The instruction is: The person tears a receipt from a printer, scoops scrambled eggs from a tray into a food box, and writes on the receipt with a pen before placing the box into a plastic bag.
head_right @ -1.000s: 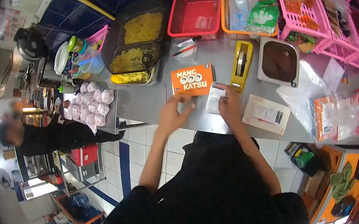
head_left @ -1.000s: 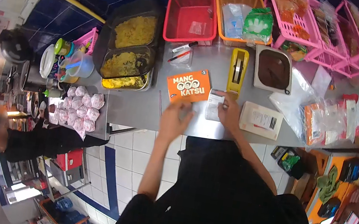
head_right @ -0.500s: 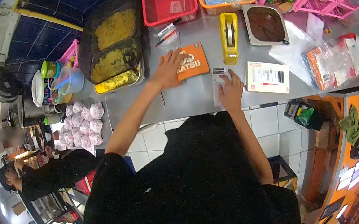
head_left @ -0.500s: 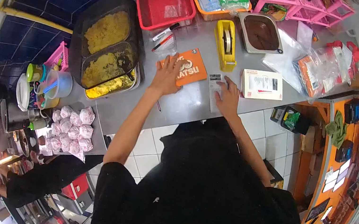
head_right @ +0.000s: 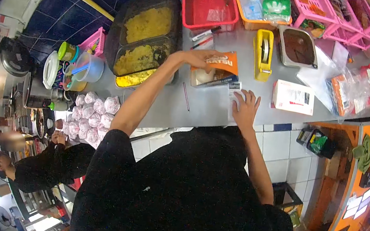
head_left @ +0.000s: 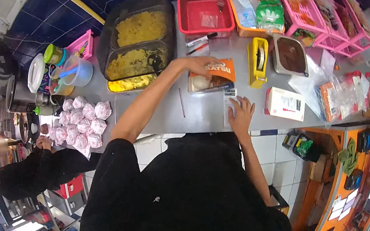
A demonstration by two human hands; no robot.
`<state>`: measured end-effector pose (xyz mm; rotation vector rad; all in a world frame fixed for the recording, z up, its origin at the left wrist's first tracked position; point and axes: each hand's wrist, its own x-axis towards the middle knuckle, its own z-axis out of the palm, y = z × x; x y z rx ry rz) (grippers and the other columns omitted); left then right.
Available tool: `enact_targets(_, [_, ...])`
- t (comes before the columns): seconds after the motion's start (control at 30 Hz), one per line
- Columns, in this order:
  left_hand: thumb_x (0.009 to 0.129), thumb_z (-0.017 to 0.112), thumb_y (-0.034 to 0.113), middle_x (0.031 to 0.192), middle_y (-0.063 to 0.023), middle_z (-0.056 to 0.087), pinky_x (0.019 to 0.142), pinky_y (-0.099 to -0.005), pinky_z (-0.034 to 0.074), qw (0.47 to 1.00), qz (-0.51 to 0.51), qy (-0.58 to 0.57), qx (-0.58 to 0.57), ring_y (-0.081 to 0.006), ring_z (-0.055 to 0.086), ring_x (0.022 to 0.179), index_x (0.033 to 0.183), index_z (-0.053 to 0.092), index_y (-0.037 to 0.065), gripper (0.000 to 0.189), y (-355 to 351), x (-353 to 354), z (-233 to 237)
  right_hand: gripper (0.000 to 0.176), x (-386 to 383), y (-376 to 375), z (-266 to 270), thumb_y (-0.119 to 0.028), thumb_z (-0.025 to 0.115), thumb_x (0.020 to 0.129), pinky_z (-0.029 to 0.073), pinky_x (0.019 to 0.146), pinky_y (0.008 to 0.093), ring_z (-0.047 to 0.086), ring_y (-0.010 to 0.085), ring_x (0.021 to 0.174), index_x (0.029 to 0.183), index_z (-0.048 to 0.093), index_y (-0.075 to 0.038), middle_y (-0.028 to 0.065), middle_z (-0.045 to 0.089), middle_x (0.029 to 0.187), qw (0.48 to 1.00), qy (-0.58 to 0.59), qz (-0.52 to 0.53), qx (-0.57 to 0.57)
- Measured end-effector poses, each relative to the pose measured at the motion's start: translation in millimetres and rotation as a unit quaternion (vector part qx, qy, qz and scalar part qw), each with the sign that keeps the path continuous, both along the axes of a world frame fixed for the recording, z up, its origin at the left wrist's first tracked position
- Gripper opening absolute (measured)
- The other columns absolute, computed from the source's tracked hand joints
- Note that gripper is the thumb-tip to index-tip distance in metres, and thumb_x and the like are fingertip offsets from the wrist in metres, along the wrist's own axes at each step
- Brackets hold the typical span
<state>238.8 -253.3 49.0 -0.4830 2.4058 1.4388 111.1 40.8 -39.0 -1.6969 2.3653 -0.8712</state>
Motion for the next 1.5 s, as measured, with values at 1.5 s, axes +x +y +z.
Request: enact_targets(1.5, [0.090,0.060,0.036,0.122,-0.0200,0.062,0.085,-0.0483,0.054,0.916,-0.057,-0.003,-0.398,-0.0398,0.066,0.102,0.139,0.052,0.018,0.053,51.1,-2.3,46.6,0.080,35.5,-23.0,16.4,-0.007,0.064,0.079,0.037,0.104,0.0552,0.055,0.0301,0.105,0.153,0.032,-0.007,0.0133,0.059,0.104,0.997,0.062,0.046,-0.003])
